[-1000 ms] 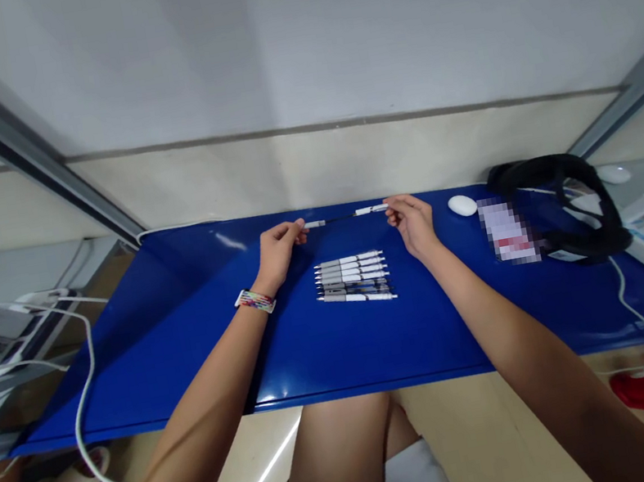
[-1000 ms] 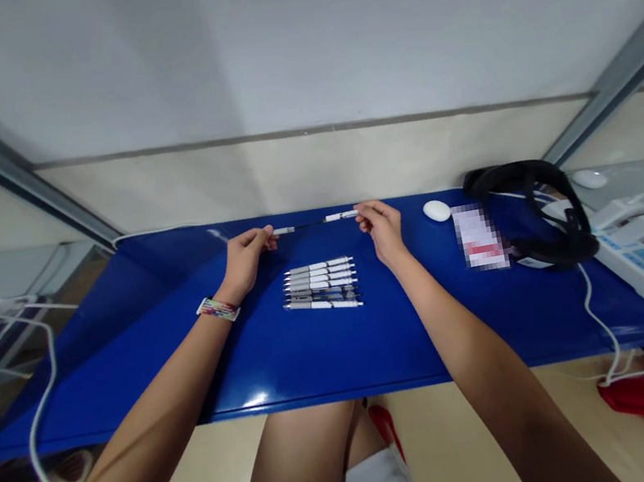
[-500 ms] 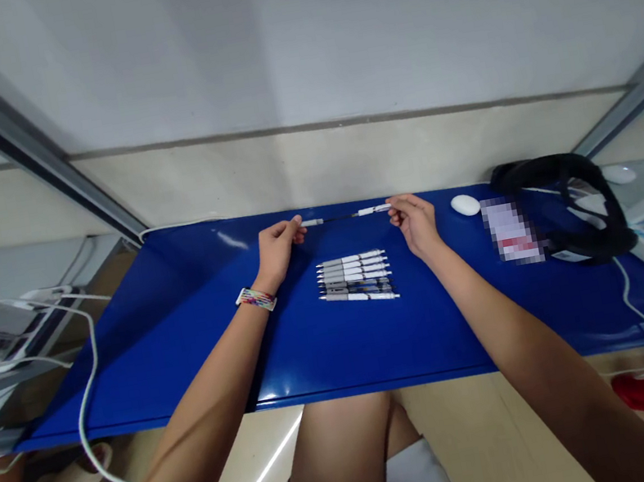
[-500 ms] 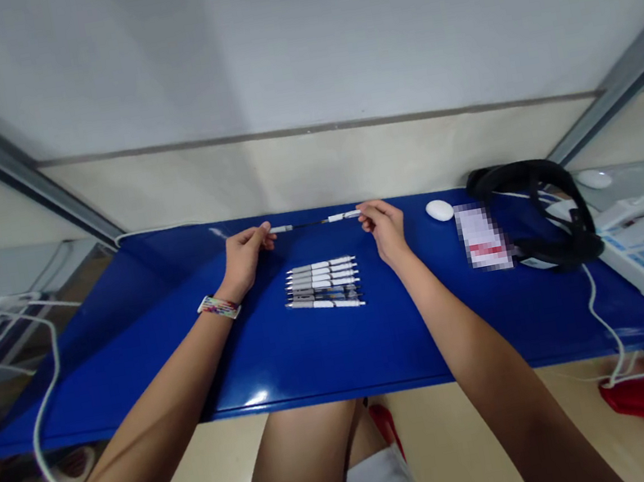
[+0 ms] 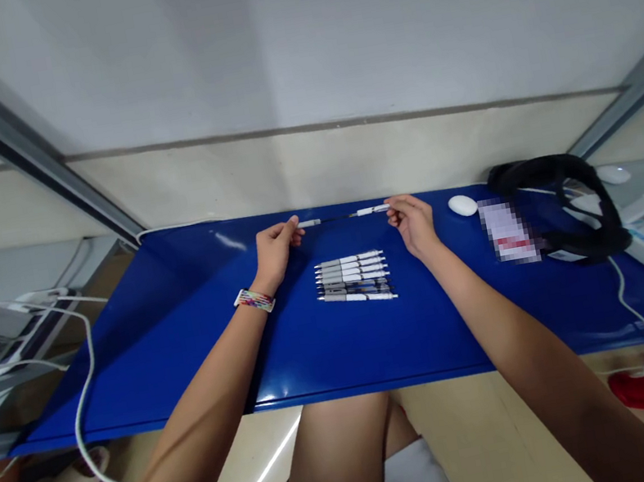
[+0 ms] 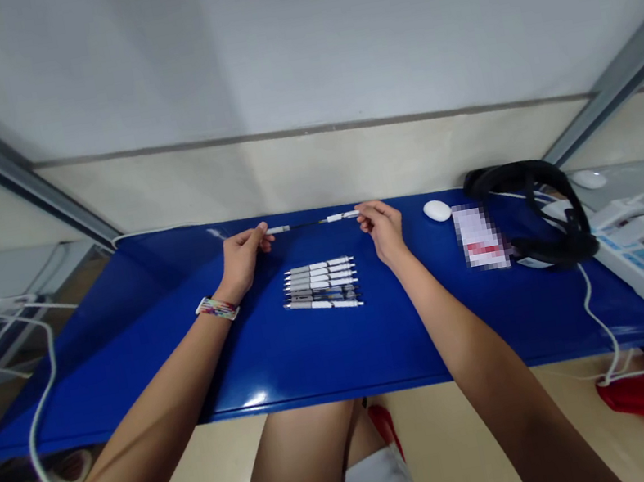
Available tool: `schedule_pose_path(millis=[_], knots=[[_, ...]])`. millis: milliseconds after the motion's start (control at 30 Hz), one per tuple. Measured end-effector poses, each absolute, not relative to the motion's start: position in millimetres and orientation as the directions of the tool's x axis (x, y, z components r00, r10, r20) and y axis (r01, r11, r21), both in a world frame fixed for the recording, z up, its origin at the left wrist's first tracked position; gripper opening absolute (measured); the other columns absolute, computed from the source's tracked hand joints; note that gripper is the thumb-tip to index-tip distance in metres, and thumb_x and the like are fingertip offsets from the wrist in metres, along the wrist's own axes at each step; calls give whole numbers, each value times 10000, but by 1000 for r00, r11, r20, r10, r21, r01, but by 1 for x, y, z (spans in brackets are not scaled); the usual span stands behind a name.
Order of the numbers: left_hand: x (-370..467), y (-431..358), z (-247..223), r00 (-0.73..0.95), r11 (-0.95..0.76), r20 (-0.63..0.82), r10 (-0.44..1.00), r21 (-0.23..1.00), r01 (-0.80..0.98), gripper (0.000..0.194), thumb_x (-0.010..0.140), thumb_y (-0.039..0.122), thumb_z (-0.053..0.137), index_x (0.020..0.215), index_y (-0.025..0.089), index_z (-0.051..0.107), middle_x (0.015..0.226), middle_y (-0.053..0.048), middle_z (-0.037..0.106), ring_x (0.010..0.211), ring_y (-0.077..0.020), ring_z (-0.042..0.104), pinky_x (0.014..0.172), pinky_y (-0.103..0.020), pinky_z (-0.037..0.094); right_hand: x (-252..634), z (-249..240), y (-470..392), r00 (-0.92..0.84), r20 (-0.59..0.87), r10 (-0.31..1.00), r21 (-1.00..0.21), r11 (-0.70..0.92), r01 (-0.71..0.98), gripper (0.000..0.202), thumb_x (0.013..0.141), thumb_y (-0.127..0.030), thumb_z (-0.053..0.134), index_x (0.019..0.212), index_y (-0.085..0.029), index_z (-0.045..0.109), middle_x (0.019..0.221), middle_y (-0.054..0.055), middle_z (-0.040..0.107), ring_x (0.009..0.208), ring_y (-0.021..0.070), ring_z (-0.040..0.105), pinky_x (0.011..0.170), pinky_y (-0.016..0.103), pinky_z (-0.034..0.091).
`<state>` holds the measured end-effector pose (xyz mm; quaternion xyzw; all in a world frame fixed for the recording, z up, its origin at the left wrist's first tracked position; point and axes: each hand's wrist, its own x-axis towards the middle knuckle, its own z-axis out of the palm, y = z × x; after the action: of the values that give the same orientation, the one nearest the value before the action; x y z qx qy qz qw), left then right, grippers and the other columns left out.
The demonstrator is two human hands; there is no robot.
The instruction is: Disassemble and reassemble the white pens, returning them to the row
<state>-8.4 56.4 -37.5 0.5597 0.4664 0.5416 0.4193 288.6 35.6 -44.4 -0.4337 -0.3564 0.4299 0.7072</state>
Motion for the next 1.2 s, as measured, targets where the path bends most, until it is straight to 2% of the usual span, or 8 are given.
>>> schedule_pose_path(millis=[1200], knots=[[-9,56,-40,-4,-228,229,973,969,94,534,901,650,729,665,173,775,641,-62,696,584,-149,582,632,-294,474,287,-43,33,381,113,918,-917,244,-316,121,682,-289,827,754,-199,791,615,6,632,597,122,546,529,256,413]])
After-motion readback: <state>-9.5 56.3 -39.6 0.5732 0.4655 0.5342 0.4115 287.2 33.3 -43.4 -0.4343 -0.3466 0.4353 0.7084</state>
